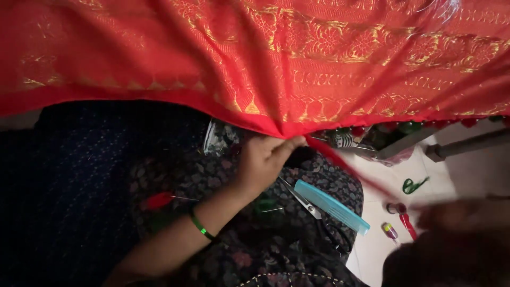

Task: Manually sewing and trimming decorative tassels onto the edge of a red saree fabric.

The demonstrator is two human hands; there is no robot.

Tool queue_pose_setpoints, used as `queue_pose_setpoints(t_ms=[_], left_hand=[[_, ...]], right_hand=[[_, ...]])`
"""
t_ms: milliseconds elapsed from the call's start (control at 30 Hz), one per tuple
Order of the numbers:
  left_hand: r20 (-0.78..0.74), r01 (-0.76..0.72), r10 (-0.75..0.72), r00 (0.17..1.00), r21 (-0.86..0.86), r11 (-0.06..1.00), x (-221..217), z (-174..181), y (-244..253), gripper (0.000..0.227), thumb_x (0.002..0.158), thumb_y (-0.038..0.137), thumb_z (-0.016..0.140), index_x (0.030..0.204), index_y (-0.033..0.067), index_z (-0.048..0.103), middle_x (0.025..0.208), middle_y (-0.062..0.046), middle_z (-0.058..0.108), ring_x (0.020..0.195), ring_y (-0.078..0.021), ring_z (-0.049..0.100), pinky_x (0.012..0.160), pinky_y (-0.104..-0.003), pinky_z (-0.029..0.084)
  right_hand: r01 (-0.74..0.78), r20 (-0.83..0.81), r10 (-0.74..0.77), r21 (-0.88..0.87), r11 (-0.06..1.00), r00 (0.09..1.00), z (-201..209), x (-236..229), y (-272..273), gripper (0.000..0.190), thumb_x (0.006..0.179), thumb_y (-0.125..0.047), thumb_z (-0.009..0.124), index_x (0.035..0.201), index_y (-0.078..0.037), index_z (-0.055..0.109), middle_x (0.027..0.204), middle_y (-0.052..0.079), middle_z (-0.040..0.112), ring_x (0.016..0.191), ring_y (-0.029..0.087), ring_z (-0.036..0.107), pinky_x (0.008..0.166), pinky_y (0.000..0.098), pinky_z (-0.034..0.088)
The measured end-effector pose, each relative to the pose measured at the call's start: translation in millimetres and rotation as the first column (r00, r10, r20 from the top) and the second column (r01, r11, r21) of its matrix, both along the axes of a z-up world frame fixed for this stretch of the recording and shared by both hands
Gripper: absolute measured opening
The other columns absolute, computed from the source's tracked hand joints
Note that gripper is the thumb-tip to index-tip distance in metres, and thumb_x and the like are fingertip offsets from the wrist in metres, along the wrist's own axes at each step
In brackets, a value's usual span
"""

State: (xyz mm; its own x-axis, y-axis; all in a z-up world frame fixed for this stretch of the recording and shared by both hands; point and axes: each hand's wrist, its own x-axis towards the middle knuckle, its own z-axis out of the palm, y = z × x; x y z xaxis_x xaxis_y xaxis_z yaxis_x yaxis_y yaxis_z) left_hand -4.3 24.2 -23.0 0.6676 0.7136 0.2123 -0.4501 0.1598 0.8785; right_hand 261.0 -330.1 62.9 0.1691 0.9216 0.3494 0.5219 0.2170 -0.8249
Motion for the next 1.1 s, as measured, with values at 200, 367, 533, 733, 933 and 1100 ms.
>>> queue_pose_setpoints(t_ms=[200, 367, 533, 733, 933, 1100], left_hand=[[0.221, -0.304, 0.298, 0.928, 0.915, 0.266, -23, 27, 20, 0.022, 0.091, 0.0, 0.07, 0.113, 0.004, 0.073, 0.106, -0.015, 0.073, 0.101, -0.0362, 0.069, 0.094, -0.045, 0.053], [0.093, -0.296, 0.374, 0.923, 0.793, 0.532, -7, 13, -5, 0.023, 0.095, -0.001, 0.065, 0.117, 0.0025, 0.071, 0.104, -0.016, 0.072, 0.096, -0.0346, 0.071, 0.083, -0.04, 0.056], [-0.054, -0.255, 0.325, 0.944, 0.507, 0.823, -7, -7, -8, 0.017, 0.1, 0.002, 0.065, 0.116, 0.0007, 0.073, 0.099, -0.011, 0.077, 0.082, -0.0195, 0.072, 0.072, -0.031, 0.055], [0.009, -0.229, 0.25, 0.968, 0.434, 0.871, -7, -6, -15, 0.017, 0.105, 0.004, 0.06, 0.116, -0.0024, 0.071, 0.104, -0.007, 0.075, 0.094, -0.0124, 0.072, 0.083, -0.027, 0.057], [-0.189, 0.062, -0.075, 0.979, -0.071, 0.996, 0, -7, -16, 0.023, 0.105, 0.008, 0.052, 0.113, 0.002, 0.073, 0.079, -0.001, 0.067, 0.067, -0.0056, 0.06, 0.062, -0.025, 0.051], [-0.197, -0.048, 0.081, 0.977, 0.169, 0.985, 3, -20, -17, 0.022, 0.107, 0.007, 0.054, 0.114, 0.0026, 0.074, 0.083, -0.001, 0.067, 0.074, -0.005, 0.057, 0.067, -0.024, 0.046]], right_hand=[[0.296, -0.316, -0.309, -0.091, 0.951, 0.897, -84, -146, 65, 0.031, 0.097, -0.031, 0.066, 0.097, -0.001, 0.074, 0.093, 0.017, 0.08, 0.078, 0.028, 0.077, 0.066, 0.0395, 0.062], [0.005, -0.599, -0.169, -0.265, 0.964, 0.783, -107, -178, 144, 0.015, 0.098, -0.013, 0.059, 0.098, 0.002, 0.06, 0.103, 0.017, 0.079, 0.079, 0.021, 0.071, 0.062, 0.0339, 0.061], [0.112, -0.263, -0.104, 0.018, 0.994, 0.959, -69, -176, 136, 0.018, 0.106, -0.016, 0.058, 0.103, 0.001, 0.064, 0.096, 0.015, 0.082, 0.086, 0.02, 0.08, 0.075, 0.0317, 0.064], [0.075, -0.442, -0.126, -0.13, 0.989, 0.888, -104, -175, 140, 0.024, 0.104, -0.021, 0.058, 0.101, 0.002, 0.066, 0.098, 0.017, 0.084, 0.076, 0.018, 0.077, 0.061, 0.026, 0.058], [0.1, -0.532, -0.168, -0.153, 0.983, 0.83, -111, -168, 177, 0.042, 0.099, -0.038, 0.063, 0.119, -0.002, 0.059, 0.116, 0.013, 0.074, 0.1, 0.02, 0.069, 0.083, 0.0329, 0.056], [0.16, -0.773, -0.075, 0.035, 0.987, 0.63, -86, -141, 237, 0.048, 0.097, -0.043, 0.066, 0.123, -0.003, 0.061, 0.118, 0.006, 0.069, 0.112, 0.021, 0.065, 0.102, 0.0393, 0.052]])
